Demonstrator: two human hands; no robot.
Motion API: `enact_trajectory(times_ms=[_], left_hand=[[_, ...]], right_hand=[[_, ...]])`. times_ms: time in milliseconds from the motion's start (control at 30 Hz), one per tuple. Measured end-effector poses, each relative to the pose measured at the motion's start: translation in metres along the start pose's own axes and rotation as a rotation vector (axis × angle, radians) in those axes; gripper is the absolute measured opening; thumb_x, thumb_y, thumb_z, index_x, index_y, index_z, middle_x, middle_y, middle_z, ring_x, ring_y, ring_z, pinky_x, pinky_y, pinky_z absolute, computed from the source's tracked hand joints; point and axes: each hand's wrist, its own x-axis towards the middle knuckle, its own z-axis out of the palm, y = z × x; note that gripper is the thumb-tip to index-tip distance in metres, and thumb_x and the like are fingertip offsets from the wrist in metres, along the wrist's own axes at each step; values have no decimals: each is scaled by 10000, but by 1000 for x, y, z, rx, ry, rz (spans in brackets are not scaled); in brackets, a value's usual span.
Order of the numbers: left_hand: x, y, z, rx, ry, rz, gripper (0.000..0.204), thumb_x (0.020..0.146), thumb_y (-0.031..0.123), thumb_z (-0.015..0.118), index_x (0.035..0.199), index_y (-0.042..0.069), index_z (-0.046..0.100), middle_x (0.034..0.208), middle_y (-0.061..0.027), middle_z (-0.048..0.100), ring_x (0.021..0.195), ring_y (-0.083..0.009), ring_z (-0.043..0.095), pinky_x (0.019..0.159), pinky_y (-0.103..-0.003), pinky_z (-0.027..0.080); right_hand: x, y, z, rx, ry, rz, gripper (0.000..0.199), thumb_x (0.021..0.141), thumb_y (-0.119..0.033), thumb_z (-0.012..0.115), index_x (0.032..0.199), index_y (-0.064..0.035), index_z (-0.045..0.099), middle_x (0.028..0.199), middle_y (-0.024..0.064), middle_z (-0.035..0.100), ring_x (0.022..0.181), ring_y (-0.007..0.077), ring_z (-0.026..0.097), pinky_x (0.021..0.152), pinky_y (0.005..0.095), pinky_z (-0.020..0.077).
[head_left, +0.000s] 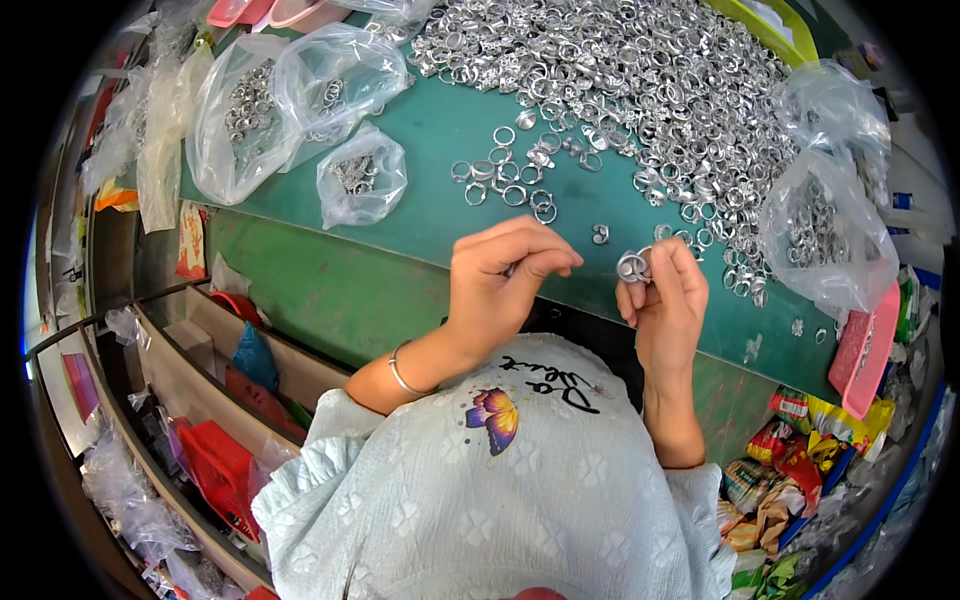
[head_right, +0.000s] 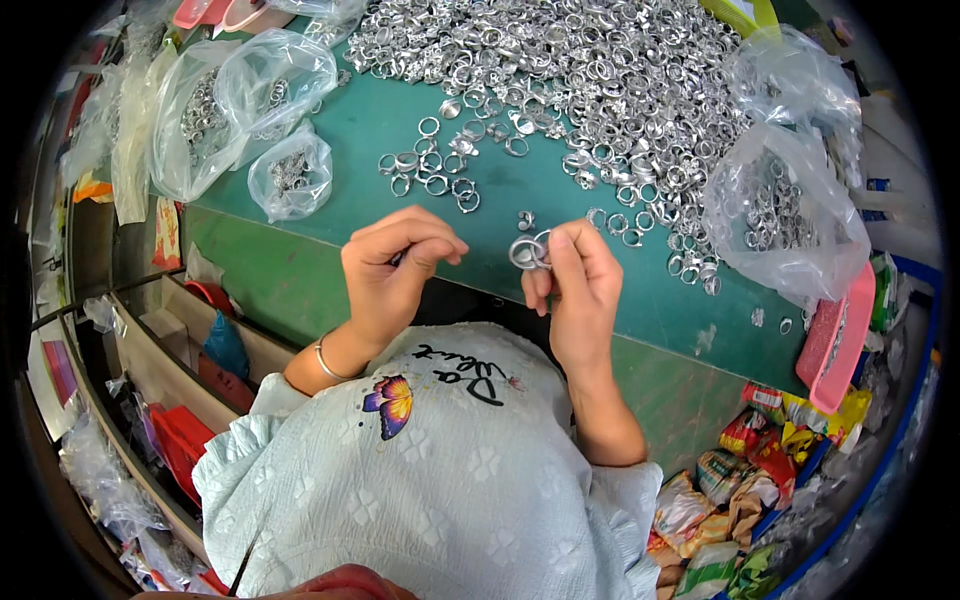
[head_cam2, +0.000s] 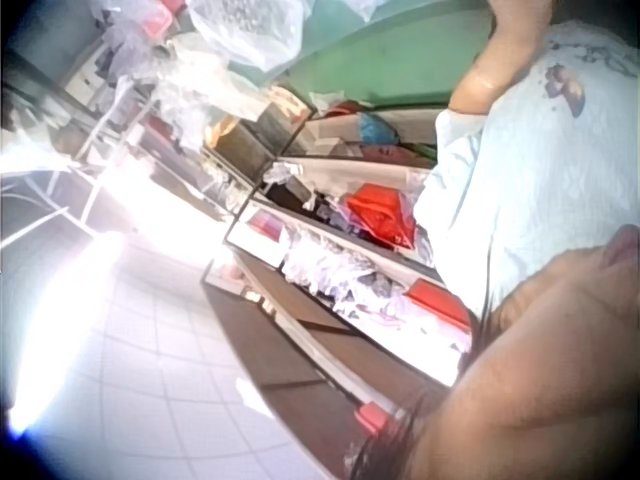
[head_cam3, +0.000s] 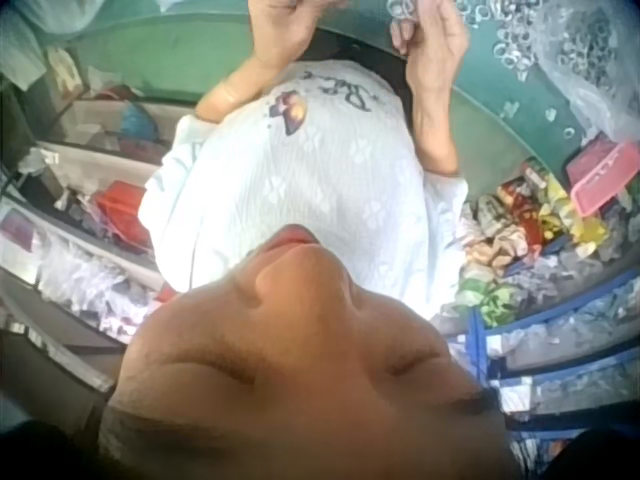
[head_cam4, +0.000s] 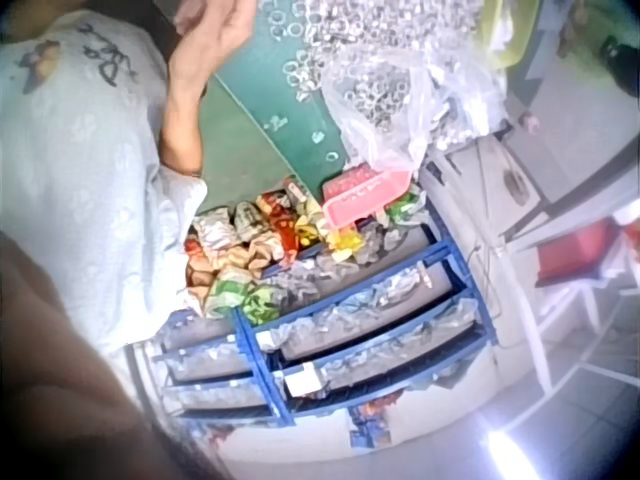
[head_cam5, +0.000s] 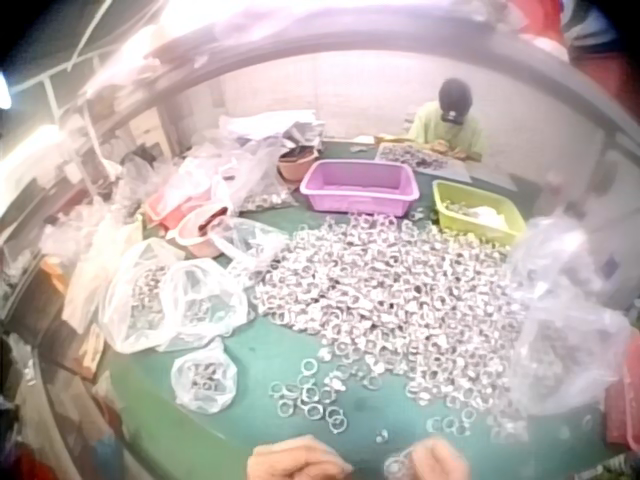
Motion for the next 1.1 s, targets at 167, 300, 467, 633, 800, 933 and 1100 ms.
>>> enact_trajectory(times_ms=[167, 300, 467, 633, 800, 933, 1100], left_hand=[[-3, -1, 13, -179, 127, -220, 147, 789, 9, 609, 932, -6, 639, 862, -57, 595, 595, -63, 510, 532, -191, 386], [1, -12, 6, -146, -159, -247, 174, 840, 19, 569, 1000, -29, 617, 912, -49, 584, 591, -12, 413, 493, -180, 341], [7, -7, -2, -432, -132, -651, 126, 827, 31, 605, 926, -27, 656, 808, -39, 606, 632, -48, 501, 517, -174, 365], [-1, -8, 10, 41, 70, -71, 91, 779, -1, 642, 859, -31, 671, 749, -53, 611, 611, -69, 501, 516, -184, 357], [6, -16, -3, -68, -13, -93, 78, 763, -1, 653, 832, -34, 669, 735, -59, 613, 619, -88, 522, 531, -191, 375], [17, -6, -10, -220, -179, -259, 118, 782, 8, 634, 893, -27, 656, 733, -40, 598, 599, -52, 486, 507, -179, 353], [18, 1, -8, -247, -244, -342, 288, 772, 34, 654, 1056, 20, 612, 838, -9, 574, 544, -7, 385, 460, -171, 289]], right_hand=[[-4, -9, 25, -254, -84, 48, 193, 947, -181, 444, 836, -33, 498, 630, 18, 519, 496, 57, 463, 411, 173, 321], [-1, -3, 19, -266, -78, 95, 190, 936, -198, 482, 842, -37, 520, 615, -20, 503, 496, 21, 428, 419, 161, 304], [2, 5, 7, -63, -114, 147, 201, 929, -194, 497, 824, -24, 529, 638, -17, 502, 504, 24, 414, 427, 169, 309], [-5, 8, 20, -233, 16, 10, 155, 902, -127, 528, 792, -19, 535, 631, -16, 492, 521, 52, 426, 450, 184, 325], [2, -4, 15, -826, -140, -314, 163, 889, -99, 534, 746, -19, 535, 666, -10, 505, 558, 78, 468, 471, 205, 362], [4, -2, 12, -69, -113, 129, 183, 905, -144, 508, 763, -29, 526, 715, 13, 526, 579, 92, 494, 476, 220, 401], [8, -6, 13, 191, -162, 299, 198, 925, -207, 479, 823, -40, 509, 723, 26, 524, 601, 100, 519, 469, 230, 429]])
